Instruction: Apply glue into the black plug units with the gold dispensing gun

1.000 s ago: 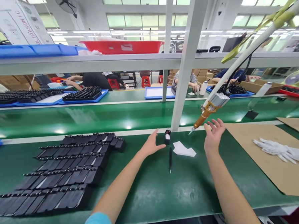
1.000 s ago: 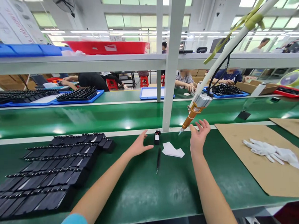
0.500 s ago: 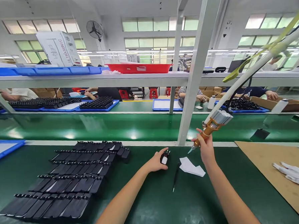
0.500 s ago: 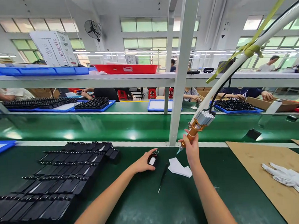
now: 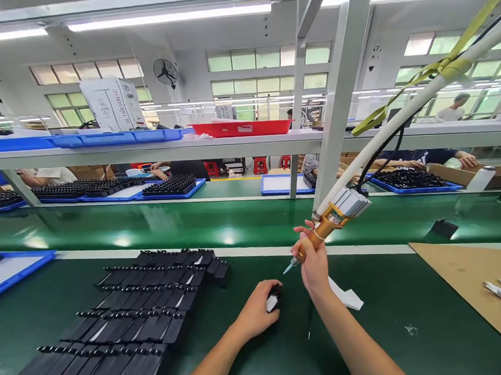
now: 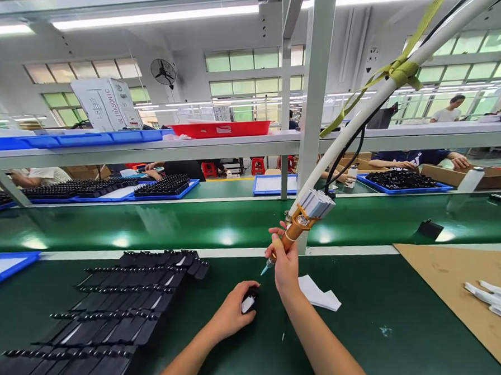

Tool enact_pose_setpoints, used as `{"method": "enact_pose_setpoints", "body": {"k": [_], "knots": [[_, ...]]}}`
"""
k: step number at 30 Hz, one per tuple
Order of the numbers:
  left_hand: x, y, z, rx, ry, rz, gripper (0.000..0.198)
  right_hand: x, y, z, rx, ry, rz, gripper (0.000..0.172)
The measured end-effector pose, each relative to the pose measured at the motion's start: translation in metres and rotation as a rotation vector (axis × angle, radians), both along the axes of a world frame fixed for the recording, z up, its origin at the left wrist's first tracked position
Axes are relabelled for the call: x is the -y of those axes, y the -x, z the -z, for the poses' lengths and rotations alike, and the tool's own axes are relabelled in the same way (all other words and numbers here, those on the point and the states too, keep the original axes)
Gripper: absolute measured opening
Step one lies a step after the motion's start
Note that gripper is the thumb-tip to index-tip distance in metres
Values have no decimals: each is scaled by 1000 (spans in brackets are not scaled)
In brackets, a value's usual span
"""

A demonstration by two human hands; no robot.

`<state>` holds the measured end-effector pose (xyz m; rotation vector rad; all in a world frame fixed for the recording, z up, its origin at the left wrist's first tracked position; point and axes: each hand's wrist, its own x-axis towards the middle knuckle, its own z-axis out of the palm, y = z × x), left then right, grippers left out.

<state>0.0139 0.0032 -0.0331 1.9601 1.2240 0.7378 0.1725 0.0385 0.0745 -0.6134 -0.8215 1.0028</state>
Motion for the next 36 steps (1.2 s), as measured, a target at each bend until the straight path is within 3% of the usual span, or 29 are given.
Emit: {"method": "enact_pose_setpoints", "body": {"k": [7,11,15,20,27,32,36], "knots": [[-1,-2,5,29,-70,-77,51,3,-7,7,-24,32,42,35],[-6,1,9,1,-16,-100,57,0,-8,11,-43,45,31,37],[-4,13,1,-97,48,-94,62,-1,-8,10,-45,46,27,37],[-3,23,-8,-96,29,-97,54,1,-9,10,-29,46,15,35],[-7,14,-8,-79,4,-193,25,5,-9,7,-12,58,27,34],[-3,12,-10,-186,61,-201,24,10,-8,2,-20,58,1,33],[2,9,-13,-255,6,-249,26,14,-6,1,-35,38,-33,30]]}}
